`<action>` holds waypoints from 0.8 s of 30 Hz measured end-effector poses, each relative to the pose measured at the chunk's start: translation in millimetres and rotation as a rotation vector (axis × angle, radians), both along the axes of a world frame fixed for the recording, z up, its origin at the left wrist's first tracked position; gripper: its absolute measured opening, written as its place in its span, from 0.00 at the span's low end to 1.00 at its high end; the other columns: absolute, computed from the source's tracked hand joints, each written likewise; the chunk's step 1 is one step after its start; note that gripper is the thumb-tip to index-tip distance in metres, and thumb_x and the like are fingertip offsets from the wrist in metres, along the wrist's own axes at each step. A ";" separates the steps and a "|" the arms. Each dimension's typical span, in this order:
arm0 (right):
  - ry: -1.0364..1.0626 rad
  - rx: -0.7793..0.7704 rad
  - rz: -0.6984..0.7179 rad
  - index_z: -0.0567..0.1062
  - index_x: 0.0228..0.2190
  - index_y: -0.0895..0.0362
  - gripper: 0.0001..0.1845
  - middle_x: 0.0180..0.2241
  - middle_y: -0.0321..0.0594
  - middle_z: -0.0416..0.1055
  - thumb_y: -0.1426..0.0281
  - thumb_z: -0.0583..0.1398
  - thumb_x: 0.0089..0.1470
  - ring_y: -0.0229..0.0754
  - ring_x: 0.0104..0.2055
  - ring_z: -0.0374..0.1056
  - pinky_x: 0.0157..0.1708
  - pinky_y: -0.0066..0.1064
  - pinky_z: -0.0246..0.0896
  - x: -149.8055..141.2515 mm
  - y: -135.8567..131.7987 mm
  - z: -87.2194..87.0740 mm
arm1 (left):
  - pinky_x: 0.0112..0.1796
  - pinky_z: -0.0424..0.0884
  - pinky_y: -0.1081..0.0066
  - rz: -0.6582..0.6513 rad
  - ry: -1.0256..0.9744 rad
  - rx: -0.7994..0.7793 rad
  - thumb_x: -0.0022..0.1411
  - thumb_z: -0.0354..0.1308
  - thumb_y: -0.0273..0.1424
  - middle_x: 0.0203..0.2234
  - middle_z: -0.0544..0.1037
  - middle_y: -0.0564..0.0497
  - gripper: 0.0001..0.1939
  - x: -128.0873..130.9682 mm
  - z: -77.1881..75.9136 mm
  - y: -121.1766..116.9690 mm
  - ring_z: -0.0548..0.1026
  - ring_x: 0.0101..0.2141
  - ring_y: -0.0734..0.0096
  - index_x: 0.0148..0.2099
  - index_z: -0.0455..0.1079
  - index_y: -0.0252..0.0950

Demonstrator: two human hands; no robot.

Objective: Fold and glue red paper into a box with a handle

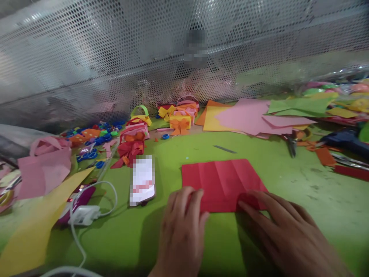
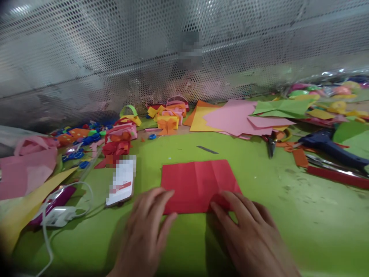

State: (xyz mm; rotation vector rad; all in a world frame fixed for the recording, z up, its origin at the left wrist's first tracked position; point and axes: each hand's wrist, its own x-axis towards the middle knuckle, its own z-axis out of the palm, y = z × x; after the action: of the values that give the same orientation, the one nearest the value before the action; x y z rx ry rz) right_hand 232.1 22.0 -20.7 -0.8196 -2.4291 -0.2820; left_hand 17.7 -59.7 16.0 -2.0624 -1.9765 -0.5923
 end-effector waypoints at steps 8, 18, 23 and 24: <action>0.148 -0.186 -0.016 0.77 0.39 0.51 0.16 0.32 0.40 0.74 0.60 0.50 0.64 0.43 0.33 0.69 0.31 0.34 0.64 33.7 5.7 -7.1 | 0.30 0.71 0.66 -0.068 0.018 -0.323 0.55 0.53 0.12 0.29 0.76 0.51 0.17 15.3 8.4 30.3 0.73 0.31 0.65 0.37 0.76 0.35; 0.176 -0.317 0.190 0.78 0.39 0.50 0.16 0.37 0.42 0.75 0.69 0.50 0.64 0.41 0.39 0.71 0.36 0.32 0.68 15.6 -22.0 7.4 | 0.46 0.72 0.43 -0.272 0.174 -0.325 0.57 0.64 0.35 0.55 0.72 0.36 0.24 0.2 4.0 -2.0 0.68 0.55 0.40 0.56 0.70 0.40; 0.127 -0.315 0.211 0.78 0.44 0.51 0.16 0.40 0.43 0.77 0.69 0.51 0.64 0.41 0.42 0.73 0.38 0.28 0.73 14.2 -21.2 2.1 | 0.46 0.73 0.47 -0.418 0.095 -0.378 0.58 0.61 0.46 0.59 0.66 0.33 0.30 0.3 0.4 -4.5 0.66 0.57 0.40 0.61 0.65 0.42; 0.125 -0.321 0.211 0.78 0.44 0.53 0.16 0.42 0.44 0.77 0.69 0.52 0.64 0.41 0.43 0.73 0.39 0.27 0.73 14.6 -20.2 0.4 | 0.47 0.72 0.45 -0.401 0.078 -0.398 0.59 0.61 0.45 0.60 0.65 0.33 0.30 0.5 0.6 -1.8 0.65 0.58 0.41 0.61 0.64 0.43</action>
State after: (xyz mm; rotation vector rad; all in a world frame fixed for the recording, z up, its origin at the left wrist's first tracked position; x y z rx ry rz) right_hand 246.7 1.8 -20.3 -0.6799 -2.4490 0.2386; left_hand 18.3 -61.6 16.6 -2.7071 -1.7538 -0.1819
